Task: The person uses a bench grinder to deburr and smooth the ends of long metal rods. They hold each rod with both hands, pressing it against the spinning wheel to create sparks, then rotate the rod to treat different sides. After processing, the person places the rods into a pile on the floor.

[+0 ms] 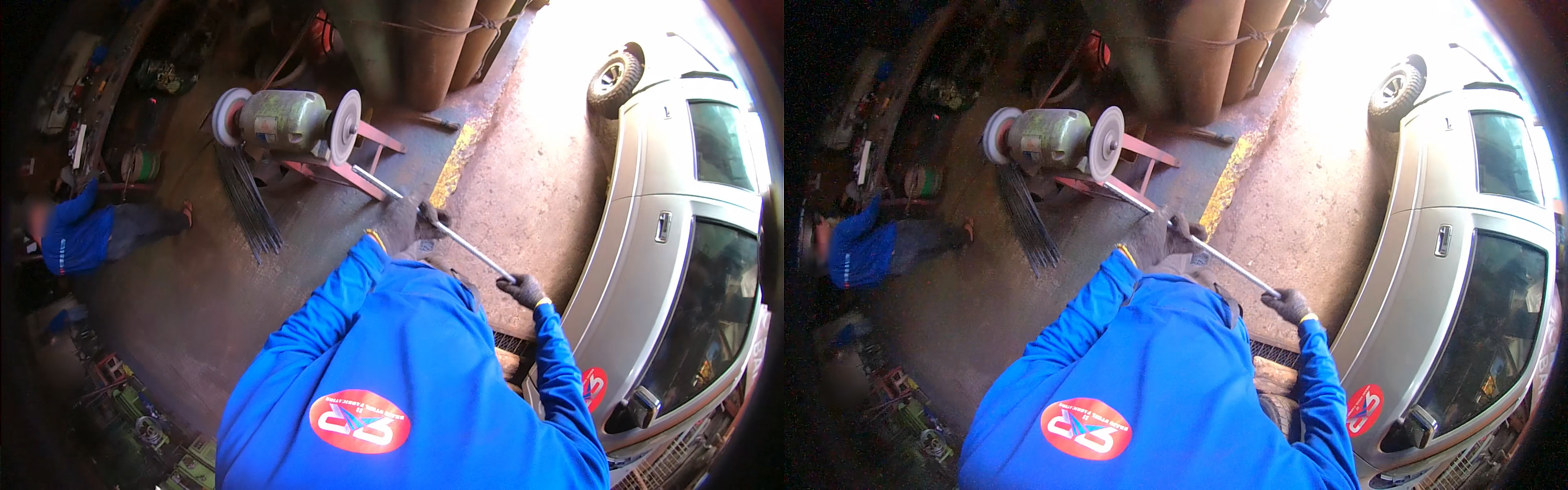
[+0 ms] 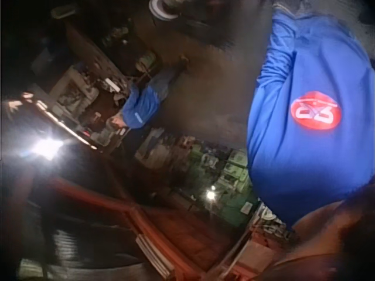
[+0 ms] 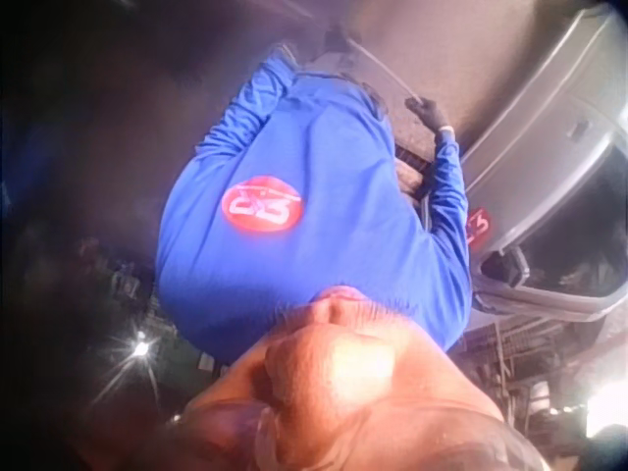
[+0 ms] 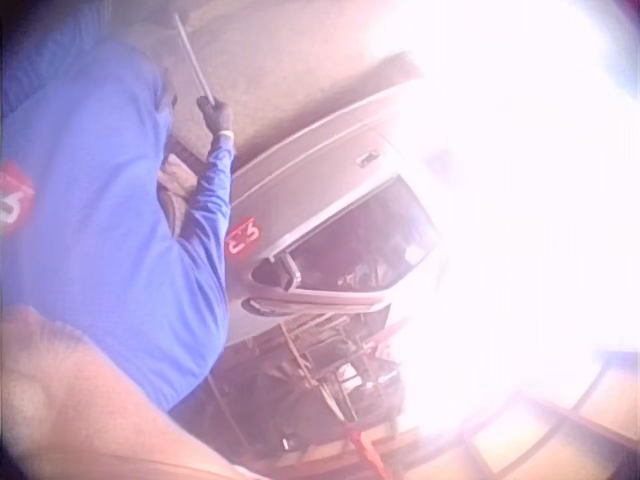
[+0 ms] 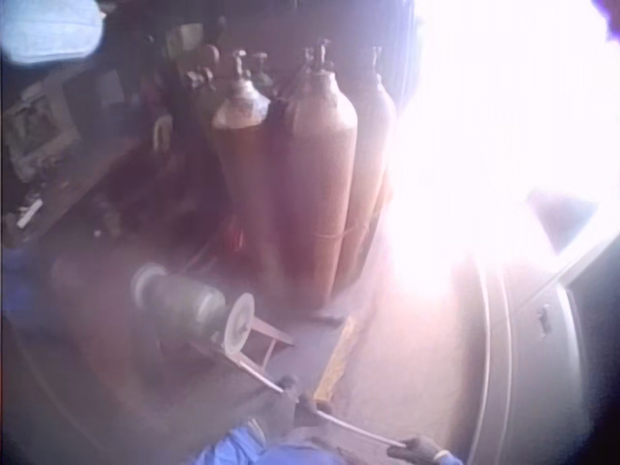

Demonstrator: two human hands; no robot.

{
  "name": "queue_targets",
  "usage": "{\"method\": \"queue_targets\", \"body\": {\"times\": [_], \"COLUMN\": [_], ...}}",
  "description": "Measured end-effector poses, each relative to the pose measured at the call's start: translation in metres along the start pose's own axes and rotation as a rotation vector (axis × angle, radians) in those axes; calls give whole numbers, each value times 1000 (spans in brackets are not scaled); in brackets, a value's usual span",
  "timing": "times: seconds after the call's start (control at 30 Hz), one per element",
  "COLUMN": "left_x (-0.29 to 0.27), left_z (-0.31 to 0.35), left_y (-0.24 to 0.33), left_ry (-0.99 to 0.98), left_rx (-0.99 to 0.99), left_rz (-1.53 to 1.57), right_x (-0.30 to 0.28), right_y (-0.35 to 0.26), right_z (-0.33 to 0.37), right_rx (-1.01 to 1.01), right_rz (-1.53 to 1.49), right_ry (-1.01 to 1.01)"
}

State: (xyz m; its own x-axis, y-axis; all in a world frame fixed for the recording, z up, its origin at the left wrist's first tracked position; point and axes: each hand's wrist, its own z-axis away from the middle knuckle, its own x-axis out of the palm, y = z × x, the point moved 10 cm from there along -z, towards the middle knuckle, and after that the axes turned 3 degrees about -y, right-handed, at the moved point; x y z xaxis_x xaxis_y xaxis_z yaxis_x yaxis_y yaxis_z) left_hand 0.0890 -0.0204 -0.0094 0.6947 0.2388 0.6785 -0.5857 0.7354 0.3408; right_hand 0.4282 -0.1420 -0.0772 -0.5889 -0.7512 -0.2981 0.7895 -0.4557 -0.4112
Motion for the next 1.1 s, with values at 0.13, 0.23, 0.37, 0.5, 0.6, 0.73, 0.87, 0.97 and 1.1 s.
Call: {"method": "queue_targets", "body": {"times": [0.13, 0.23, 0.37, 0.5, 0.6, 0.73, 0.87, 0.97, 1.1], "left_x": [-49, -63, -66, -71, -68, -66, -70, -68, -66], "left_z": [-39, -62, -73, -79, -78, -84, -84, -86, -82], "left_y": [9, 14, 23, 16, 18, 30, 37, 35, 44], "left_ry": [-24, 6, 92, 134, 212, 160, 213, 218, 257], "left_rx": [-16, -30, -41, -96, -196, -148, -121, -130, -62], "left_rz": [196, 298, 404, 456, 538, 487, 485, 564, 486], "right_x": [-54, -86, -114, -133, -141, -154, -165, -168, -170], "right_y": [-35, -64, -85, -84, -90, -96, -104, -106, -106], "right_z": [-13, -11, -15, -25, -29, -43, -55, -61, -69], "right_rx": [-53, -13, 103, 118, 104, 102, 89, 73, 68], "right_rz": [135, 156, 310, 453, 481, 529, 536, 546, 561], "right_ry": [143, 184, 209, 260, 283, 258, 240, 228, 226]}}
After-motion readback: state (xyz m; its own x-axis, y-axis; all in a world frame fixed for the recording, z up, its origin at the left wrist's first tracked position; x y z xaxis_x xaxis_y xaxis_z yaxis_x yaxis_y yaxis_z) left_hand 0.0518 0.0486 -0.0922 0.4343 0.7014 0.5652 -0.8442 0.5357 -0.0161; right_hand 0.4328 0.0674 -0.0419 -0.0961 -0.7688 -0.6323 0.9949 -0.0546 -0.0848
